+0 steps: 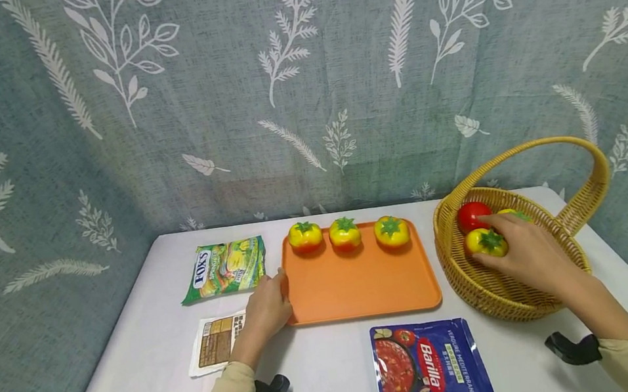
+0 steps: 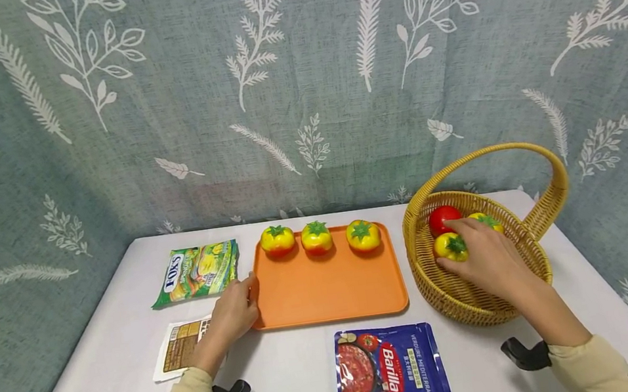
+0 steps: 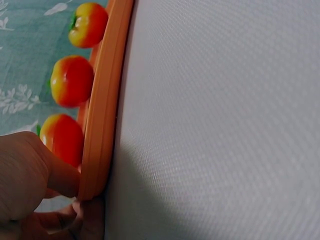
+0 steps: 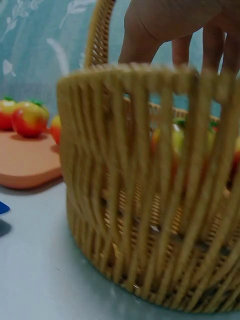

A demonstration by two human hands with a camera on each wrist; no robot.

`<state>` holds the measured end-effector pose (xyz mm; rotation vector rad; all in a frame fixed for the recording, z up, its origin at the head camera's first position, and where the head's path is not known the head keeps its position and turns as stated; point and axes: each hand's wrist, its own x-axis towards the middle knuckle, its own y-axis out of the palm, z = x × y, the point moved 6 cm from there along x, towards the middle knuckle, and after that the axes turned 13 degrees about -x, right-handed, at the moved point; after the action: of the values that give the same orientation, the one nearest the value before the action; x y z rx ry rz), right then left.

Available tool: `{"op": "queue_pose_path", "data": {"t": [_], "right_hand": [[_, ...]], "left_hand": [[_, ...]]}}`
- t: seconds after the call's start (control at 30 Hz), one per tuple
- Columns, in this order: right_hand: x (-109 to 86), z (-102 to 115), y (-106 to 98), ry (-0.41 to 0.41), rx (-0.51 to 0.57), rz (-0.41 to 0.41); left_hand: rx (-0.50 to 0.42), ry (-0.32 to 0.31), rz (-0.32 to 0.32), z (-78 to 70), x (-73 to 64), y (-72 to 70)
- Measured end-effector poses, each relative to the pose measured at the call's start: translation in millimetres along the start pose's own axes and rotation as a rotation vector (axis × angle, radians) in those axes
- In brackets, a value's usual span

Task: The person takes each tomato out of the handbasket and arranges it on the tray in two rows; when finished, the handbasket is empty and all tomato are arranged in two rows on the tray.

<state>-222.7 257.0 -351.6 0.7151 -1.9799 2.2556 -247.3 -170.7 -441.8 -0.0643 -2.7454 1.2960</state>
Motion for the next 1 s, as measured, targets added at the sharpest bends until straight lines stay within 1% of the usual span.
{"op": "queue_pose_path", "data": {"t": [0.3,0.5,0.77,1.0], "right_hand": [[2.9,-15,18,0.055,0.004,0.130],[3.9,-23,35,0.064,0.010,0.210],[4.0,-30,50,0.075,0.041,0.244],[4.5,-28,49,0.059,0.064,0.225]], "left_hand": [[0.002,-0.001,0.000,0.6,-0.8,-0.6],[0.011,0.014,-0.009,0.6,-0.6,-0.2],[0.000,0.020,-0.014,-1.5,-1.4,-0.5],[0.001,0.011,-0.015,-0.9,-0.3,-1.0]]}}
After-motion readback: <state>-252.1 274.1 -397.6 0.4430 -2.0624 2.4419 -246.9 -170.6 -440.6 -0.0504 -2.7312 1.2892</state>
